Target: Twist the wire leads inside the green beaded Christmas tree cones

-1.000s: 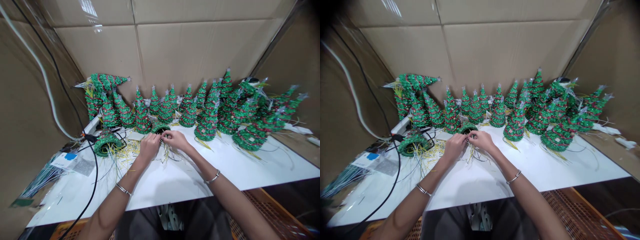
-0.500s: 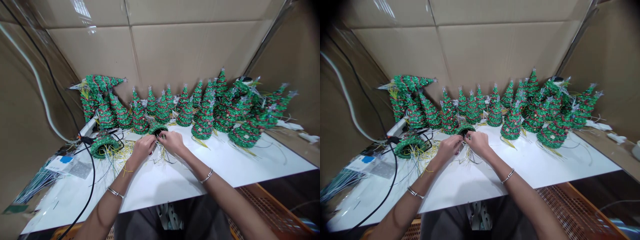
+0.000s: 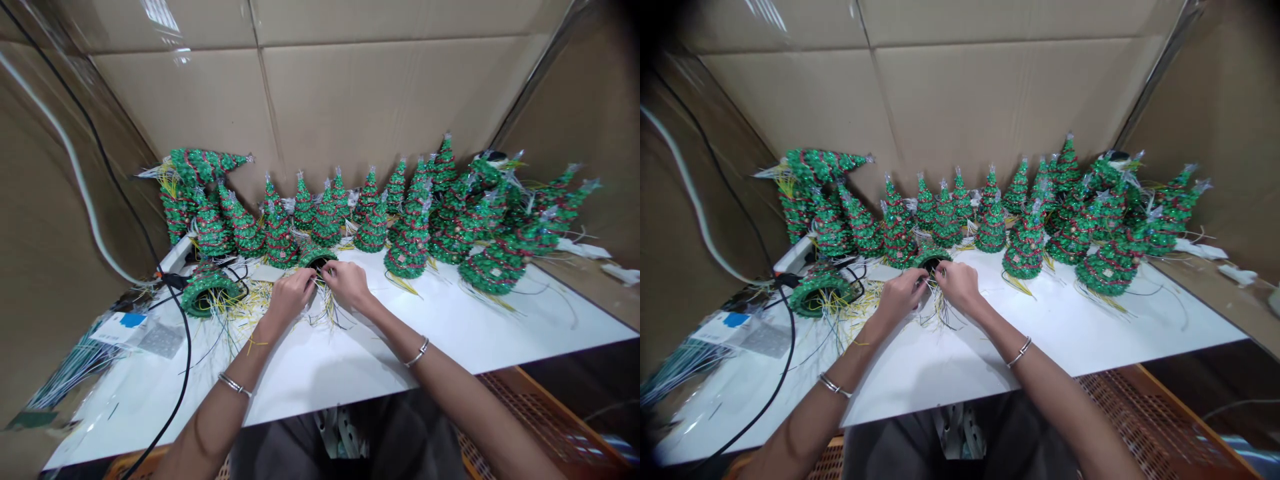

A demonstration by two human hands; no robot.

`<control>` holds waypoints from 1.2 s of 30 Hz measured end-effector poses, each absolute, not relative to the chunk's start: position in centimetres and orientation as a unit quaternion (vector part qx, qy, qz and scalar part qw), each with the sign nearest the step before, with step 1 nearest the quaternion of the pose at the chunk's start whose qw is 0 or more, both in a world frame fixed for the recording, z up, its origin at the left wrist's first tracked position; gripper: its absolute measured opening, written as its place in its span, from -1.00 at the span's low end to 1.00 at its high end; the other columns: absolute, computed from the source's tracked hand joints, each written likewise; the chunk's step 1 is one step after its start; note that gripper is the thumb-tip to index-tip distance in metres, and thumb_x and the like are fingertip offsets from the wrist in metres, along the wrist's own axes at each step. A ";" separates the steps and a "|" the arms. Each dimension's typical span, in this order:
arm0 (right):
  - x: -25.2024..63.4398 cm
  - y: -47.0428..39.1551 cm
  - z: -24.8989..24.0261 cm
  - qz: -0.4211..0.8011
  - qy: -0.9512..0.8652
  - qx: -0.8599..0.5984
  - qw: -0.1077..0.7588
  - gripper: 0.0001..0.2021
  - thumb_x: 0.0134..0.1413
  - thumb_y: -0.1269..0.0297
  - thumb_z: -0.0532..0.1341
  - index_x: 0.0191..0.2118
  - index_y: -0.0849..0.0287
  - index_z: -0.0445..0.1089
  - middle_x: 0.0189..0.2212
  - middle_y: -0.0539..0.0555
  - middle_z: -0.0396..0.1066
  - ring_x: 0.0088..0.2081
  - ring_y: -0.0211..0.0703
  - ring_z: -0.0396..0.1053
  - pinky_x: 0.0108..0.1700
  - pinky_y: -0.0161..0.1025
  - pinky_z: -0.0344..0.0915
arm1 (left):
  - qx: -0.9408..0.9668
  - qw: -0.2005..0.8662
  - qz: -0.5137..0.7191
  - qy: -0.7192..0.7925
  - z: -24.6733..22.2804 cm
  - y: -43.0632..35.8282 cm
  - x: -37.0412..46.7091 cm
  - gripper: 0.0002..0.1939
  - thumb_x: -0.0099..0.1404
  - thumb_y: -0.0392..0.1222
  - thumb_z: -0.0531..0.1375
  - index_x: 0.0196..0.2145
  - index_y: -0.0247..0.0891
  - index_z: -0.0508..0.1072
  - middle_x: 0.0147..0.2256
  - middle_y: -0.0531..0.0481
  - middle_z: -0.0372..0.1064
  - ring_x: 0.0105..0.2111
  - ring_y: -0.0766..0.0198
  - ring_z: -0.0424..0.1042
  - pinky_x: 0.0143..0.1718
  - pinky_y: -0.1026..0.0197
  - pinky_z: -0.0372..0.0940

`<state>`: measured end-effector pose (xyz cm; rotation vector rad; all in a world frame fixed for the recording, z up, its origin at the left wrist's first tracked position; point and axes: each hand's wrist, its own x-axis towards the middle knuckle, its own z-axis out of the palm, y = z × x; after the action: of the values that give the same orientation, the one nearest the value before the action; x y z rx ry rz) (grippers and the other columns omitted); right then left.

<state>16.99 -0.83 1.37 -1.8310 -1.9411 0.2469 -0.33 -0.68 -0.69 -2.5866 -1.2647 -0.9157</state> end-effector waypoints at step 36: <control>17.1 -1.3 1.6 0.123 -0.720 -0.649 0.213 -0.73 0.16 0.17 0.13 -0.07 -0.10 0.50 -0.35 -0.02 0.56 -0.29 -0.12 0.45 -0.33 -0.31 0.11 | -0.834 0.179 -0.188 -0.487 -1.0 -0.2 1.3 -0.79 0.37 -0.31 0.04 -0.24 -0.22 0.49 -0.37 -0.09 0.45 -0.39 0.17 0.42 -0.41 0.13 0.06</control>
<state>17.05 -1.29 1.59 -1.8026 -1.9983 0.3407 1.31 -0.20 -0.97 -2.3590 -1.3770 -0.5314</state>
